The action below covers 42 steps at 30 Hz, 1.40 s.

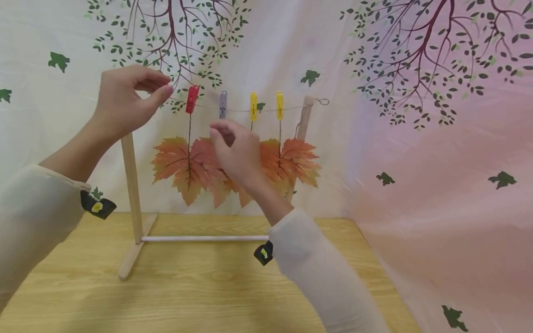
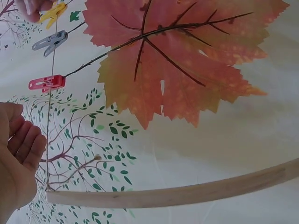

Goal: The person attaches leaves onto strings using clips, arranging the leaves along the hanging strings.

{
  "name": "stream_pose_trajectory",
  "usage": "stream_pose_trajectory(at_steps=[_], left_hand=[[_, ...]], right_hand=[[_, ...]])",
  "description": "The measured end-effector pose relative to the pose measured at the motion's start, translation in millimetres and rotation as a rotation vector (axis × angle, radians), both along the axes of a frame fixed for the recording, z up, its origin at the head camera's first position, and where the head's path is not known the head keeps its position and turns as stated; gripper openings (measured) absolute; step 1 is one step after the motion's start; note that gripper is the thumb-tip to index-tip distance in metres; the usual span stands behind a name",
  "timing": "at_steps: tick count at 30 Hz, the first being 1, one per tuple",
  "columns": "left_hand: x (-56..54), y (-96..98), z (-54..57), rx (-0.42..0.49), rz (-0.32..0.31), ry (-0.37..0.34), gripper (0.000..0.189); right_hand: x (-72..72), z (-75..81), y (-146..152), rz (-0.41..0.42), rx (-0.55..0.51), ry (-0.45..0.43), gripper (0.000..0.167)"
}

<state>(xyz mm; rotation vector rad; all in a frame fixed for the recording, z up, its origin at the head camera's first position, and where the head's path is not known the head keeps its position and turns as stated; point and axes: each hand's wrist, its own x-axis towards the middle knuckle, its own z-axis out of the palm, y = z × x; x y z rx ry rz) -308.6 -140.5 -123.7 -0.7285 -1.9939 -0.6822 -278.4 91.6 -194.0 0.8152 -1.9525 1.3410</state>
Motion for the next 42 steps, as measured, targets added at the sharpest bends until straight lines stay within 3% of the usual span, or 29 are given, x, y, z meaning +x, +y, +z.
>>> stream_pose_trajectory(at_steps=[7,20,29,34,38,42], left_hand=[[9.8,-18.0,-13.8,0.008,-0.006,0.019,0.024],[23.2,-45.0,-66.7,-0.004,-0.025,0.031,0.017],[30.9,-61.4,-123.0,-0.023,-0.042,0.043,0.016],[37.0,-68.5,-160.9,-0.059,-0.022,0.013,0.018],[43.7,-76.1,-187.5,-0.096,0.002,-0.029,0.02],[48.9,-83.9,-206.7,-0.123,0.034,-0.081,0.018]], right_hand=[[11.8,-5.1,28.7,-0.029,0.064,0.127,0.016],[25.4,-38.9,97.4,-0.157,0.122,0.228,0.013],[26.3,-80.7,143.7,-0.302,0.162,0.236,0.01],[27.7,-106.9,163.4,-0.325,0.22,0.259,0.011],[27.9,-130.3,176.7,-0.362,0.331,0.303,0.012],[25.3,-155.3,191.6,-0.415,0.499,0.358,0.014]])
